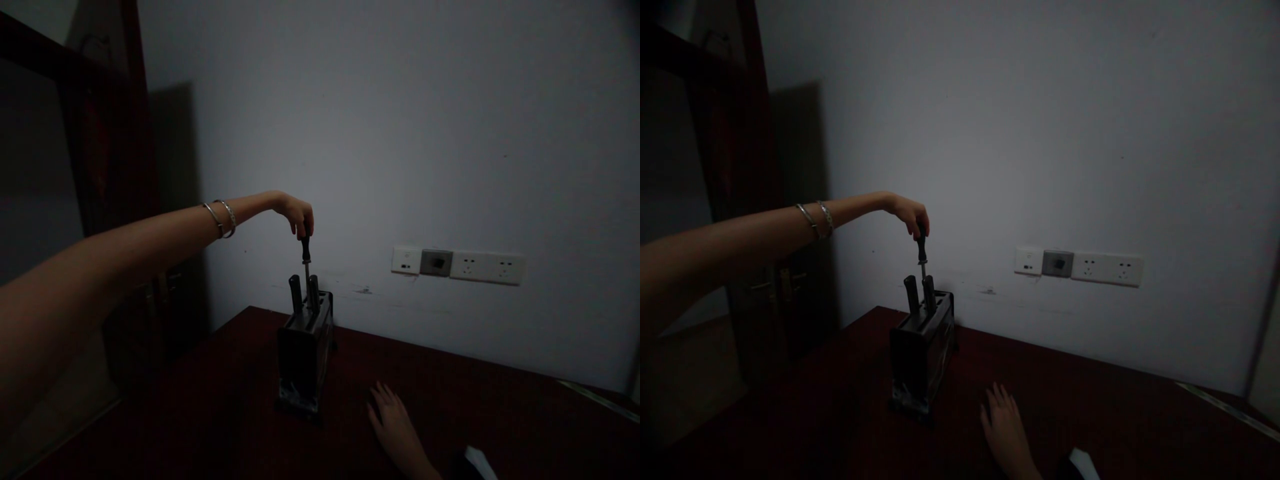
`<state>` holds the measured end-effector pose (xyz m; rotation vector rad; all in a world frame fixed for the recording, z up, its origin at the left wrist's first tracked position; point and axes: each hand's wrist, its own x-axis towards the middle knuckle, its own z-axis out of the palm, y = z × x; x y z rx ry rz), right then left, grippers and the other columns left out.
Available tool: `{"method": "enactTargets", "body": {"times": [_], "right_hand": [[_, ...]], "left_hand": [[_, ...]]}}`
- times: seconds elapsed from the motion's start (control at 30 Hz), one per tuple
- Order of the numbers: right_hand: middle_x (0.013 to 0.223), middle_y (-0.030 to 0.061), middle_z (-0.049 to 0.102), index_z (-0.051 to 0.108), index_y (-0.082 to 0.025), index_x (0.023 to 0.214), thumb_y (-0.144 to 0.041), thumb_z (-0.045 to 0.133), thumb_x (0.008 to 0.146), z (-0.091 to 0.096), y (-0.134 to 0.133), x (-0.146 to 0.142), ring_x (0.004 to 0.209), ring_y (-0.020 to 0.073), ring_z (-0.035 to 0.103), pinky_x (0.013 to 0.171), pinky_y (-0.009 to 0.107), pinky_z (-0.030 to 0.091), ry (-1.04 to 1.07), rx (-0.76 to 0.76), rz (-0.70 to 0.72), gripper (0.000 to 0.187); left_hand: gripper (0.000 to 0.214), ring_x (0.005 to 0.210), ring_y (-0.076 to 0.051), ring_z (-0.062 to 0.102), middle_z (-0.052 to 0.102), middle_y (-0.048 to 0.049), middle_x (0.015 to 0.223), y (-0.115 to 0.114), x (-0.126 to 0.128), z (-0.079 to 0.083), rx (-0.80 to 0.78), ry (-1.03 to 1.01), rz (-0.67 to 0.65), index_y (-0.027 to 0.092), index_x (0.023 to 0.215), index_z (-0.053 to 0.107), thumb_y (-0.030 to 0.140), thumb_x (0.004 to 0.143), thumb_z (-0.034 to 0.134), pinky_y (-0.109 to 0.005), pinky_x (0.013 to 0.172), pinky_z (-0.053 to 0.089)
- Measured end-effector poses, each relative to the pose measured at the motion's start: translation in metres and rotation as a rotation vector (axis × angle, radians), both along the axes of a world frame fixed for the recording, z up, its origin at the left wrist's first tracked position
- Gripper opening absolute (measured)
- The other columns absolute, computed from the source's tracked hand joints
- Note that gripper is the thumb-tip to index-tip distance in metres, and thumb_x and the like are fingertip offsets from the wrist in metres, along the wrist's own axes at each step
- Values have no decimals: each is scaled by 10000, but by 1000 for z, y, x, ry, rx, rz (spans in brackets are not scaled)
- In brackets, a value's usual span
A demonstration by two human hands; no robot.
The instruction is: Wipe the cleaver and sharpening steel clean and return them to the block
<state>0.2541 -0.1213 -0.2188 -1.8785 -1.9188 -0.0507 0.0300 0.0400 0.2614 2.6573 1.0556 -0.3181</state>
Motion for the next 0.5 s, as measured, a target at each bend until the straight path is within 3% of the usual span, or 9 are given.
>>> {"method": "enactTargets", "body": {"times": [0.33,0.5], "right_hand": [[1306,146,466,540,-70,1204,-345,321,855,1,-2,0,1243,284,381,1029,435,286,-28,1,6,495],[1311,144,459,533,-74,1212,-340,327,850,2,-2,-1,1244,280,379,1030,435,288,-29,-24,-2,494]], "left_hand": [[407,775,-171,604,690,-27,812,-4,-2,23,50,-4,5,194,962,679,281,565,703,-337,776,450],[431,881,-207,586,685,-32,849,-5,-4,37,77,-4,38,202,988,674,284,567,705,-382,852,406]]}}
